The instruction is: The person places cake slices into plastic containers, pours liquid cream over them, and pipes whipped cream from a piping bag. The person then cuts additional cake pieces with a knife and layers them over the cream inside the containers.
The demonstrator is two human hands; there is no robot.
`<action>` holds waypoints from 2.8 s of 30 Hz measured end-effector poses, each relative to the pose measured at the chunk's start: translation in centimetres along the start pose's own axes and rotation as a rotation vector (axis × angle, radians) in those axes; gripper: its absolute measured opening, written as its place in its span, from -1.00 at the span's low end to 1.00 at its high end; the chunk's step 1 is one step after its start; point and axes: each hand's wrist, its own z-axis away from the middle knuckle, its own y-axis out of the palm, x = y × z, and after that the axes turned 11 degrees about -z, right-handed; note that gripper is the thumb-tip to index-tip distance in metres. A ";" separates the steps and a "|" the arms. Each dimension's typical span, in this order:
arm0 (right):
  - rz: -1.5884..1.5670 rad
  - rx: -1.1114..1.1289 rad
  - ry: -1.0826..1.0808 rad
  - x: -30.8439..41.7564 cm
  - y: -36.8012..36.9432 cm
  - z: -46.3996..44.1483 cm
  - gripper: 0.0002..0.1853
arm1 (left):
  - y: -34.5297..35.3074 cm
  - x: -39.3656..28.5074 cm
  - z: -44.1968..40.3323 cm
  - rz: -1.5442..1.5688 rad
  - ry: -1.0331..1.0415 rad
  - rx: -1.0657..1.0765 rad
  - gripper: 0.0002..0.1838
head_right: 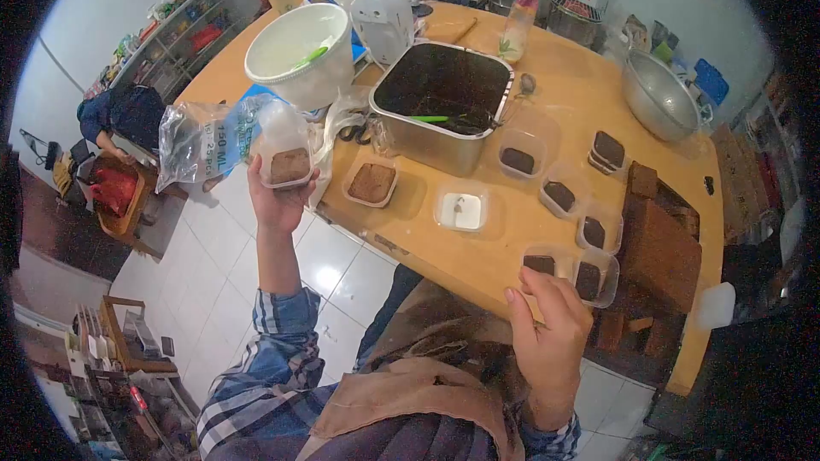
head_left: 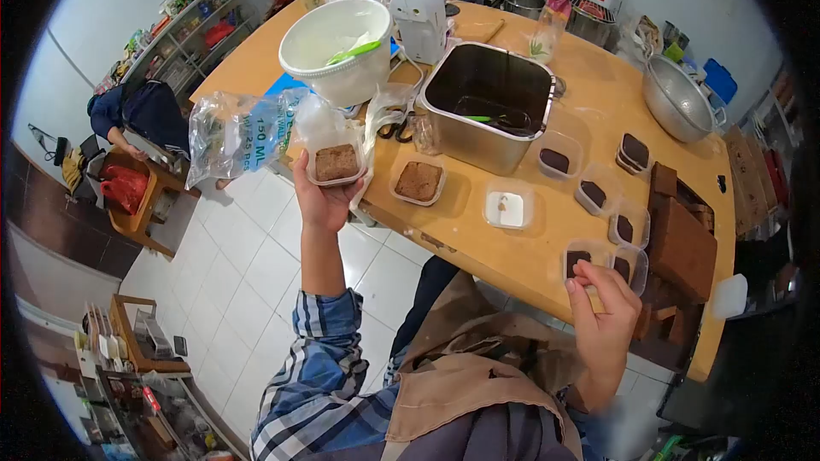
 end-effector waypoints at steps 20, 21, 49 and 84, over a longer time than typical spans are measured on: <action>-0.002 0.121 0.009 -0.1 0.3 0.0 -0.75 | -1.3 -1.0 3.2 0.197 -0.097 0.205 -0.23; -0.010 0.144 -0.012 0.0 0.6 -0.1 -0.75 | -1.2 -1.4 4.0 0.238 -0.091 0.220 -0.22; -1.319 -0.253 0.143 -6.4 -2.8 -1.0 -0.44 | 10.7 9.0 14.7 0.327 -0.654 0.772 -0.42; -0.617 -0.350 -0.405 -2.3 0.1 0.9 -0.42 | 15.0 13.8 17.4 0.212 -0.744 0.720 -0.35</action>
